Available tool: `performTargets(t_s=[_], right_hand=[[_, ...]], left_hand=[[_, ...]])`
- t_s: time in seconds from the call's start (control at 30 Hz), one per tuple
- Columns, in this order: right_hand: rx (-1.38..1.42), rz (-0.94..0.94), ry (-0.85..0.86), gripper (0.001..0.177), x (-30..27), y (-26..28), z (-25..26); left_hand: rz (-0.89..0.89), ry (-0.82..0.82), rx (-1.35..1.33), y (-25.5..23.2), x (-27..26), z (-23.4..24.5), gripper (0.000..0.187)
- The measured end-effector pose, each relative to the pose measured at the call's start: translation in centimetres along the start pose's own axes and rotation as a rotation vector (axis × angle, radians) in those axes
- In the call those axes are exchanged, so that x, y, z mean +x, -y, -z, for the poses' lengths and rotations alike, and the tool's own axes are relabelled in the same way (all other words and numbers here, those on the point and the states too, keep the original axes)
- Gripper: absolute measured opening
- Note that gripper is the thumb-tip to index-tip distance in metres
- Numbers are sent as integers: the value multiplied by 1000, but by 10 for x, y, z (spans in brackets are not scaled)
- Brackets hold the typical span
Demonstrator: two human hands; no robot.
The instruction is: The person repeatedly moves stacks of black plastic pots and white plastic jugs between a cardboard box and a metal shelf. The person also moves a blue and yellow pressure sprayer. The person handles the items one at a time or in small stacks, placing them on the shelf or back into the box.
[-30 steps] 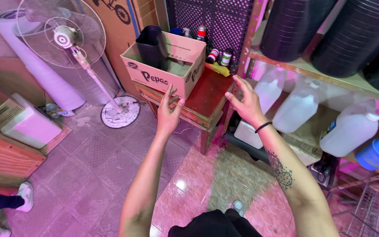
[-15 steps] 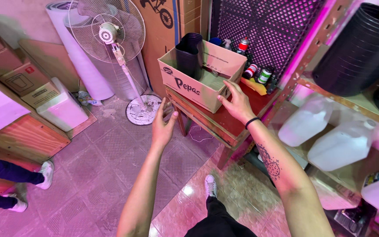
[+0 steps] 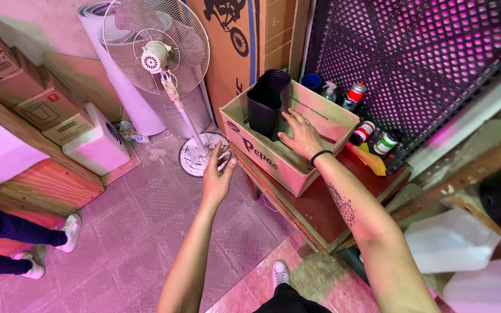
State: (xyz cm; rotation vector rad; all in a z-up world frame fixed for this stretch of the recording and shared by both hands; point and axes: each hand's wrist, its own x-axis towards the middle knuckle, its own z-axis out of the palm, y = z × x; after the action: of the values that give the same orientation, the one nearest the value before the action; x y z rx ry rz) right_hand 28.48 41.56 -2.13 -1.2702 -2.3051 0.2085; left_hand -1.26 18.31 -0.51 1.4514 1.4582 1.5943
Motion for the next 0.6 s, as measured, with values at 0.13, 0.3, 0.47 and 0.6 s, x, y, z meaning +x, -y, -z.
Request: performTargets(t_s=[0.13, 0.3, 0.47, 0.6], right_hand=[[-39, 21, 99, 84, 58, -23, -37], [-164, 67, 104, 79, 88, -43, -73], [-135, 92, 122, 66, 100, -49, -81], [-85, 115, 89, 33, 108, -64, -98]], left_hand=[[48, -25, 26, 17, 36, -7, 80], [101, -42, 37, 42, 59, -14, 80], [162, -49, 53, 59, 76, -21, 78], [187, -43, 37, 75, 82, -29, 77]])
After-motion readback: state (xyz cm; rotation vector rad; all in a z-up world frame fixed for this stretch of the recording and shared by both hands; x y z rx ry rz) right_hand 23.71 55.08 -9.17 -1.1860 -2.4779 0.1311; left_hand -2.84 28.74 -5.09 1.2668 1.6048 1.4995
